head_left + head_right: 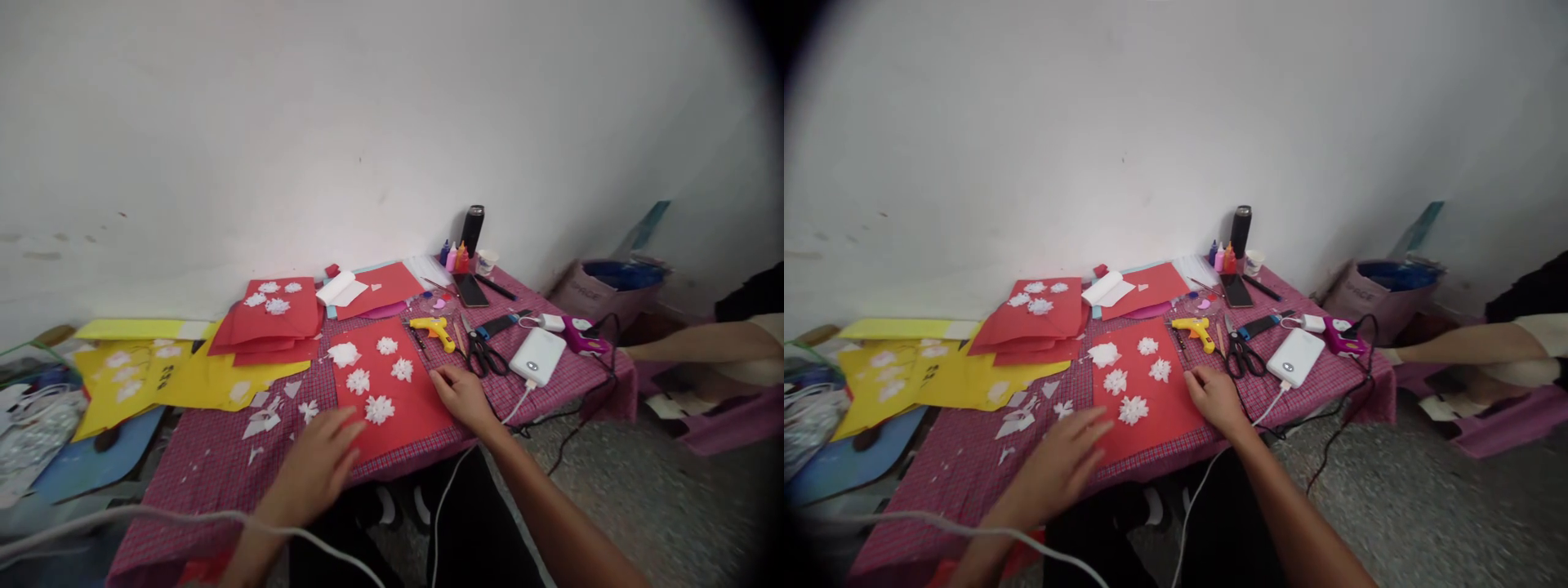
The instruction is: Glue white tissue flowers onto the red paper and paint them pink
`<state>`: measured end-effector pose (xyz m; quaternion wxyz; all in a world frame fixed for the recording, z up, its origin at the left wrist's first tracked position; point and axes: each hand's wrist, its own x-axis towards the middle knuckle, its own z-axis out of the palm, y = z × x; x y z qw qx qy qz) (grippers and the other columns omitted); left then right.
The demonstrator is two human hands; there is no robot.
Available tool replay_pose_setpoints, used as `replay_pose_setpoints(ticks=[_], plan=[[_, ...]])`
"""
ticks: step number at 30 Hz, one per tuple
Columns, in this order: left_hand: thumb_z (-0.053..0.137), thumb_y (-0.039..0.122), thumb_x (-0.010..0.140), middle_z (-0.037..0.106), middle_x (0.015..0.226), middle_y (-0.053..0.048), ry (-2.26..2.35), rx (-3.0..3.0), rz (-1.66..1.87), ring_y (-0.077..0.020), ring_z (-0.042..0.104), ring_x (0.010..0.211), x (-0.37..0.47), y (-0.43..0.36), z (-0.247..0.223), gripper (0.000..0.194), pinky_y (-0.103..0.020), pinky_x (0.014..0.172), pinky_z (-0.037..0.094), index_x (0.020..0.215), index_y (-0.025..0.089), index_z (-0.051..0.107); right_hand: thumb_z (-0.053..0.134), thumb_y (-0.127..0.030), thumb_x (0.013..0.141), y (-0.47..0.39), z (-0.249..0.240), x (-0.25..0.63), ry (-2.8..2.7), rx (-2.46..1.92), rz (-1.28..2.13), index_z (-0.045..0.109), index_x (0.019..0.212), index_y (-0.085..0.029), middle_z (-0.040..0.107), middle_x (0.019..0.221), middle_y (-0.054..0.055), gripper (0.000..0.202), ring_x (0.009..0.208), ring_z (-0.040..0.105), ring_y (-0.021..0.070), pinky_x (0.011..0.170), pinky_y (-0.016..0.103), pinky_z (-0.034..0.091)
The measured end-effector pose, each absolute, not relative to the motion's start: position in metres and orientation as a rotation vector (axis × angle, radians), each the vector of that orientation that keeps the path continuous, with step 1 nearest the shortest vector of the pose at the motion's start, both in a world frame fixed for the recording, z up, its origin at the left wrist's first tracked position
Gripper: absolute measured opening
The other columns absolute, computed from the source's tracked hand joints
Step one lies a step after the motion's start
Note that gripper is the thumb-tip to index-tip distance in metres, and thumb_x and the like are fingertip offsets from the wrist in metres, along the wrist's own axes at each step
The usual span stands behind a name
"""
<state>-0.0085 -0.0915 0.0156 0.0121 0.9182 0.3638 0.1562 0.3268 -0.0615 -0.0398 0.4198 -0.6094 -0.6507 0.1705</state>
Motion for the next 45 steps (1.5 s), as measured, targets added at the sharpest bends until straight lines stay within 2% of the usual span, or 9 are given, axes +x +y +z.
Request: replay_pose_setpoints(ticks=[3,6,9,15,24,31,36,45], plan=[[0.06,0.034,0.093,0.059,0.146,-0.011,1.133,2.902,0.571,-0.029,0.058,0.132,-0.001,-0.135,-0.019,0.053,-0.048,0.106,0.054,0.145,0.027,0.053,0.052,-0.034,0.098,-0.062,-0.04,0.328,-1.661,-1.523,0.426,0.068,0.079,-0.024,0.072,0.076,0.003,0.026,0.071,0.066,0.0217,0.068,0.03,0.044],[0.061,0.03,0.09,0.056,0.149,-0.013,1.205,2.935,0.609,-0.0311,0.057,0.134,0.003,-0.153,-0.043,0.061,-0.052,0.104,0.056,0.15,0.027,0.048,0.052,-0.034,0.098,-0.063,-0.039,0.328,-1.682,-1.521,0.416,0.068,0.08,-0.024,0.072,0.075,0.003,0.026,0.07,0.065,0.022,0.066,0.031,0.043],[0.059,0.024,0.09,0.058,0.147,-0.012,1.302,2.917,0.677,-0.0304,0.057,0.134,0.006,-0.156,-0.057,0.061,-0.053,0.105,0.054,0.15,0.029,0.048,0.051,-0.035,0.099,-0.063,-0.039,0.328,-1.693,-1.51,0.419,0.067,0.078,-0.024,0.07,0.074,0.004,0.028,0.069,0.064,0.022,0.065,0.031,0.043],[0.058,0.017,0.089,0.066,0.137,-0.008,1.513,2.827,0.942,-0.0298,0.061,0.129,0.021,-0.161,-0.076,0.053,-0.052,0.098,0.054,0.14,0.033,0.054,0.052,-0.035,0.098,-0.065,-0.041,0.331,-1.693,-1.497,0.468,0.067,0.081,-0.025,0.073,0.078,0.004,0.024,0.072,0.066,0.0232,0.068,0.031,0.043],[0.057,0.018,0.09,0.068,0.134,-0.008,1.599,2.775,0.987,-0.03,0.063,0.127,0.029,-0.165,-0.078,0.045,-0.053,0.098,0.05,0.132,0.032,0.058,0.05,-0.038,0.1,-0.067,-0.041,0.332,-1.697,-1.491,0.502,0.067,0.084,-0.023,0.073,0.081,0.005,0.027,0.076,0.068,0.0225,0.071,0.03,0.045],[0.06,0.016,0.089,0.07,0.132,-0.008,1.57,2.745,1.051,-0.0274,0.065,0.124,0.032,-0.164,-0.072,0.041,-0.048,0.1,0.047,0.128,0.03,0.061,0.051,-0.036,0.099,-0.066,-0.044,0.333,-1.714,-1.503,0.471,0.068,0.085,-0.023,0.074,0.081,0.005,0.026,0.075,0.069,0.0224,0.071,0.031,0.047],[0.064,0.012,0.088,0.072,0.129,-0.007,1.53,2.724,1.227,-0.0246,0.066,0.121,0.035,-0.162,-0.073,0.036,-0.042,0.101,0.044,0.122,0.025,0.067,0.051,-0.036,0.099,-0.066,-0.045,0.334,-1.73,-1.476,0.44,0.069,0.085,-0.022,0.075,0.081,0.005,0.027,0.075,0.069,0.0228,0.072,0.032,0.048],[0.063,0.012,0.088,0.072,0.129,-0.007,1.538,2.72,1.245,-0.0243,0.066,0.121,0.036,-0.162,-0.072,0.034,-0.042,0.101,0.043,0.12,0.025,0.069,0.051,-0.037,0.101,-0.066,-0.045,0.332,-1.723,-1.484,0.449,0.067,0.085,-0.023,0.073,0.08,0.004,0.027,0.074,0.068,0.0224,0.07,0.032,0.048]])
